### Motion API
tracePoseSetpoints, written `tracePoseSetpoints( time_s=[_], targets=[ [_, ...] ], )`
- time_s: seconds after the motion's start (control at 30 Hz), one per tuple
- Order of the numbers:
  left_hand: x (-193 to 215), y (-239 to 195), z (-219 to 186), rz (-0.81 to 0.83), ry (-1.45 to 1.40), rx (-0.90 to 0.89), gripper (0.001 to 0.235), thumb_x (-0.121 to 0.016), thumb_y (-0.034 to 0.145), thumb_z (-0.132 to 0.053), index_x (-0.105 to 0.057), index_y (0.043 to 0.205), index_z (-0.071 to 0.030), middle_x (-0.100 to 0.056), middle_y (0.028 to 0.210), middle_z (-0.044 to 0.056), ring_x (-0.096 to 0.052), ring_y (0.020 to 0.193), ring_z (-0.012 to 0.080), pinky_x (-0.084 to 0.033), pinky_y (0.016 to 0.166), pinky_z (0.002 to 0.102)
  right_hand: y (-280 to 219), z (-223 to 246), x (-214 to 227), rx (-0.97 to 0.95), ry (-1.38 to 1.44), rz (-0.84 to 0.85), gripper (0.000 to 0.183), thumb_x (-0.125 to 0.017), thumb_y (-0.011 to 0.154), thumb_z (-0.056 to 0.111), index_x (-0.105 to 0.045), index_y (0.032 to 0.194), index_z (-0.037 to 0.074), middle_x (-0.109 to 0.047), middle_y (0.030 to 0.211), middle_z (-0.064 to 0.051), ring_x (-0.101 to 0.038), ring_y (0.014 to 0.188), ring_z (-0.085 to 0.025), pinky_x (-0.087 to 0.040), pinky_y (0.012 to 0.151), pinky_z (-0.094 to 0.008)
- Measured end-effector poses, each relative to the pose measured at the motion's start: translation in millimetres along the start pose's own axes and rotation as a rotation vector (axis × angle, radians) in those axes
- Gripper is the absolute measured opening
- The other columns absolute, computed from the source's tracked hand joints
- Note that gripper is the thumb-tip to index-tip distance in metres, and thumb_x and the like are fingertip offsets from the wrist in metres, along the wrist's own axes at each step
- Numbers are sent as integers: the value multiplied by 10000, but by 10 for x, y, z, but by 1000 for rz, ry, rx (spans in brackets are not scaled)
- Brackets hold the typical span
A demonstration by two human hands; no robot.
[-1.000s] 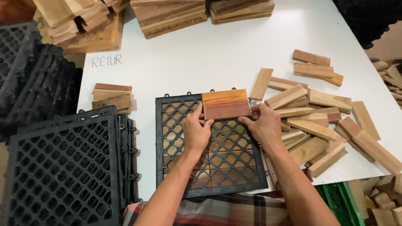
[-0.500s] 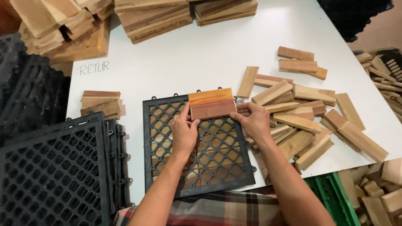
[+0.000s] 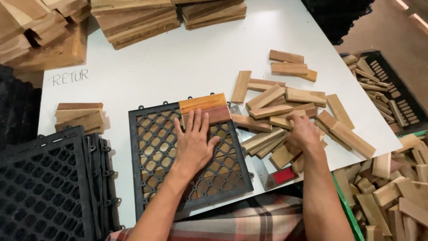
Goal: Assembling wooden floor tiles by placing individual wood slats into a plastic interlocking grid base.
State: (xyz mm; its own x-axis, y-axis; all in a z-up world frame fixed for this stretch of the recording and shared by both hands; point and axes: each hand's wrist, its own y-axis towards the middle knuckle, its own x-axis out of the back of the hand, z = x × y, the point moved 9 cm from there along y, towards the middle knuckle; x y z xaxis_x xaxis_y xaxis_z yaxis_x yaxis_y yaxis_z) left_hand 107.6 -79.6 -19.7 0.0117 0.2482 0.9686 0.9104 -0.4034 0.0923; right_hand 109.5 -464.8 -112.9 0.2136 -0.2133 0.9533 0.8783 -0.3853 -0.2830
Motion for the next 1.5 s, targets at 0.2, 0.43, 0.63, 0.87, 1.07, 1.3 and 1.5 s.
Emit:
tracePoseSetpoints(
  time_s=[0.2,0.43,0.63,0.87,1.07,1.3,1.5],
  targets=[
    [108,-4,-431,-108,-358,-104,734,-597,979,-514,-474,1512,-25,-323,1639,239,-281,1516,415,-225,1200,628,-125,-191,227,85,218,-214,394,-722,890,219,-729,1267,336,-738,1210,-94,-682,1162,-374,-548,967,-498],
    [447,-59,-499,-110,-1167,28,894,-842,830,-343,-407,1546,-32,-520,1479,283,-582,1282,436,-556,1007,462,-1400,929,1189,500,1060,-262,390,-721,928,18,-670,1313,-15,-724,902,-163,-677,717,-198,-604,654,-365],
    [956,-398,-399,-345,-1343,-127,263,-845,849,-75,-796,1101,-131,-802,1027,64,-773,982,223,-652,761,313,-2183,1668,1408,831,927,-597,316,-881,803,134,-797,1107,131,-794,991,-19,-771,915,-197,-609,786,-276],
    [1262,-701,-70,-533,-1571,-156,265,-859,710,123,-774,951,51,-797,971,214,-747,939,247,-651,732,361,-2050,1710,1267,766,1316,-412,336,-844,782,-61,-744,1097,1,-773,1014,-101,-741,932,-181,-613,800,-297],
    [1247,-712,26,-552,-1546,-177,274,-870,718,96,-786,973,37,-795,996,197,-746,976,254,-641,772,375,-2098,1792,1316,788,1362,-476,298,-816,835,-83,-720,1112,-29,-737,1041,-125,-697,928,-146,-603,814,-281],
    [512,-565,412,-175,-1878,64,617,-551,1040,-259,-336,1563,-12,-715,1132,281,-755,923,324,-697,674,359,-1843,1907,884,332,1707,46,301,-720,938,51,-672,1223,-34,-721,929,-154,-722,645,-188,-654,573,-337],
    [752,-647,308,-145,-1983,114,452,-531,1046,-210,-519,1423,39,-702,1133,341,-748,960,388,-697,673,363,-1610,1865,365,102,1757,248,202,-773,906,122,-733,1053,-10,-679,780,-69,-609,445,-52,-643,476,-293]
  ],
)
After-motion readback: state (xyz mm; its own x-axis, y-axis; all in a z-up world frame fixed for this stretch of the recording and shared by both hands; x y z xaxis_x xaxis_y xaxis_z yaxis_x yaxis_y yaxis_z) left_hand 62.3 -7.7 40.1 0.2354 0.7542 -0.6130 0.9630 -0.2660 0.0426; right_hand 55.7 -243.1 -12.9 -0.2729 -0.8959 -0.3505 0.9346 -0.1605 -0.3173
